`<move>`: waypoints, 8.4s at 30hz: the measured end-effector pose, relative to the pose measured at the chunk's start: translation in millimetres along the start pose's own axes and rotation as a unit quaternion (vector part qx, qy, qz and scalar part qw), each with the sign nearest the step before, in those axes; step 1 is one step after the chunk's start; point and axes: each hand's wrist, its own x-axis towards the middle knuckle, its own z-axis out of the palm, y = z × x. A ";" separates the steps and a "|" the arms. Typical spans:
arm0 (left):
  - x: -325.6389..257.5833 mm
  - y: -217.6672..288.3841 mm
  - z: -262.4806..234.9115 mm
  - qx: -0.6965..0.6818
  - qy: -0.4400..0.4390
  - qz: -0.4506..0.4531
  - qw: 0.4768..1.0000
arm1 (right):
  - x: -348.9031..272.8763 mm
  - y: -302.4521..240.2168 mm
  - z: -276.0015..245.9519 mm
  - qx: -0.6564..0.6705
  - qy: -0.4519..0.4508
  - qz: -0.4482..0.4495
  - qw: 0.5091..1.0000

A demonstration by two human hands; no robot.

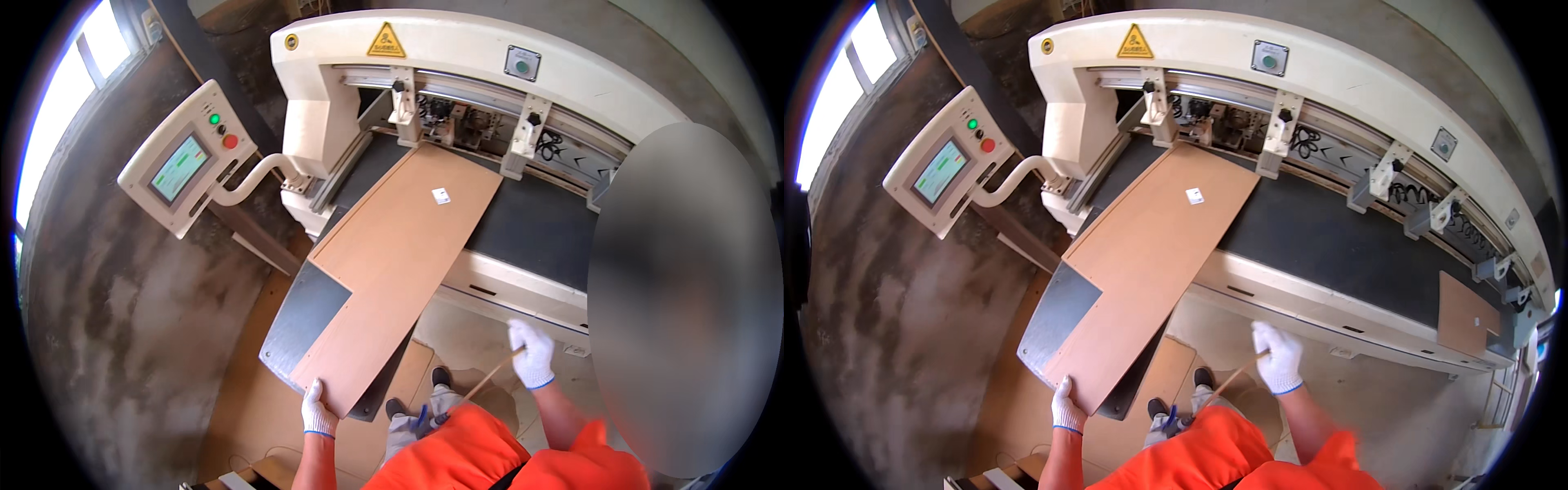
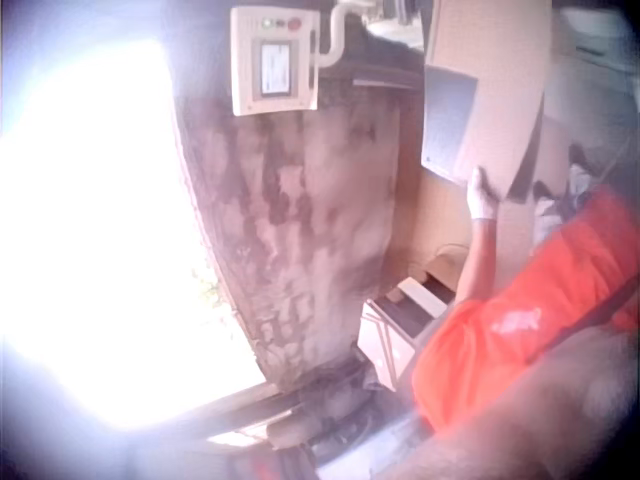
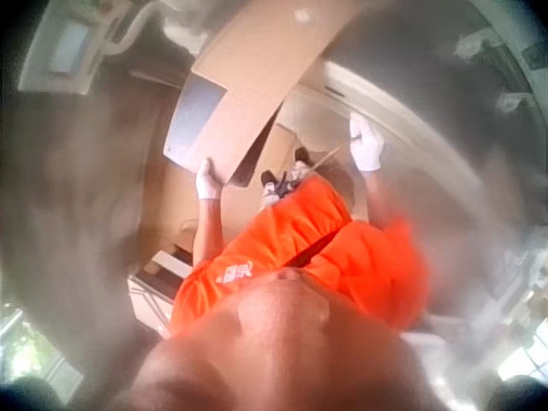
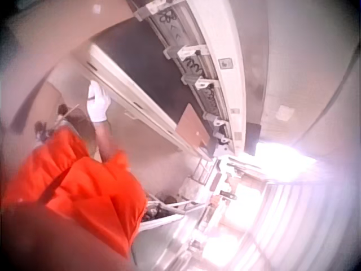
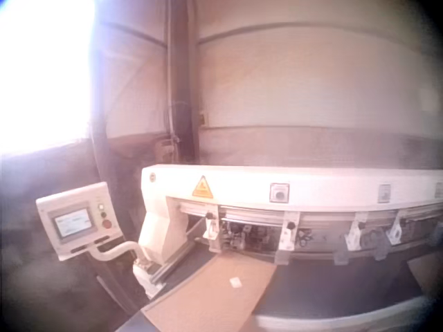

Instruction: The person feeds wooden boards into a large industrial machine, uses a pneumatic air duster to clean the boards and machine, and stacks the boards onto a wooden pallet.

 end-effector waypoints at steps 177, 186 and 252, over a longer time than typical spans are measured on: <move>-1006.5 -594.6 -792.9 0.223 -0.953 0.165 -0.122 | -1325.2 -882.7 -184.1 0.129 0.656 0.674 0.315; -1003.6 -525.4 -895.6 0.225 -0.896 0.370 -0.101 | -1421.8 -922.5 -188.6 0.015 0.542 0.788 0.293; -987.0 -272.3 -1164.3 0.496 -0.551 -0.306 0.597 | -1894.5 -823.3 -519.3 -0.334 0.352 0.729 0.482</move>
